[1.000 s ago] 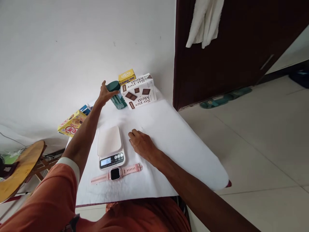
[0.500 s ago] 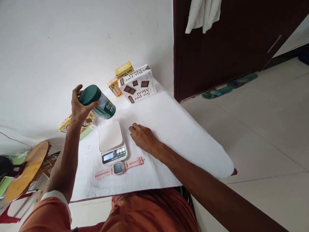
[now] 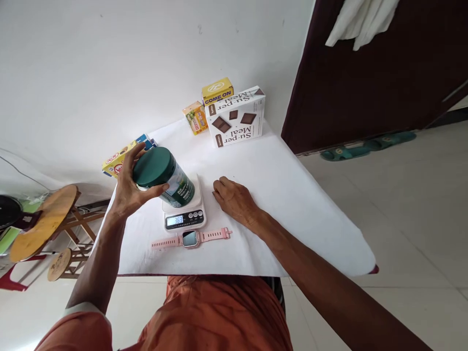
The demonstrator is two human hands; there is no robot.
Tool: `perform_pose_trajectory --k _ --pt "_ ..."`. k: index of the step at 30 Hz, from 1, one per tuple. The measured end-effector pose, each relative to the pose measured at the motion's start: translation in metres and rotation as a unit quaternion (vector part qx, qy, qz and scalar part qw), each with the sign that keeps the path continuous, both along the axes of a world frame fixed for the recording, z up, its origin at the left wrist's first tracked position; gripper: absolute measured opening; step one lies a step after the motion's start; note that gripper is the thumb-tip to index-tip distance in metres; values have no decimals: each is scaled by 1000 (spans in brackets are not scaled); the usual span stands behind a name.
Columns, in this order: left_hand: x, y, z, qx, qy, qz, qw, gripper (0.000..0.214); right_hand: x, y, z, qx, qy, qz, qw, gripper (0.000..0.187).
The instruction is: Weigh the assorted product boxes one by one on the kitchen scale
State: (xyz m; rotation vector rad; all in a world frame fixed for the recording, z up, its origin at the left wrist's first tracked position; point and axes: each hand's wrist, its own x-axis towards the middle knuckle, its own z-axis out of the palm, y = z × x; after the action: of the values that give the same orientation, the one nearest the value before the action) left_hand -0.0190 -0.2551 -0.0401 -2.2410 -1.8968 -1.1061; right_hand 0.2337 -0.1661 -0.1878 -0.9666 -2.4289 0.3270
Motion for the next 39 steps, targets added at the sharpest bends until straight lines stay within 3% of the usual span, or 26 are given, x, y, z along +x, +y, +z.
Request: perform_pose_trajectory --k 6,10,16,20,26,30,34,39 --pt "2 -11 -1 -25 -63 38 997 132 1 0 -3 -4 19 4 1000 18" --pt "6 -14 -17 -5 -90 86 992 142 2 0 -3 -12 27 10 1000 20" --pt "27 -13 -57 48 -154 106 981 122 4 1 -5 -10 51 25 998 21" --pt "25 -20 -68 83 -206 152 963 114 5 1 -5 -13 61 29 998 24" --pt "-27 -51 -55 172 -204 229 936 101 4 1 -8 0 55 20 998 23" --pt "-68 -61 -51 175 -163 314 919 100 3 3 -11 4 60 22 998 21" --pt "-100 -57 -63 140 -131 366 911 106 3 3 -9 16 65 25 997 21" --pt "-132 -51 -80 122 -128 384 906 102 3 2 -8 15 71 35 997 21"
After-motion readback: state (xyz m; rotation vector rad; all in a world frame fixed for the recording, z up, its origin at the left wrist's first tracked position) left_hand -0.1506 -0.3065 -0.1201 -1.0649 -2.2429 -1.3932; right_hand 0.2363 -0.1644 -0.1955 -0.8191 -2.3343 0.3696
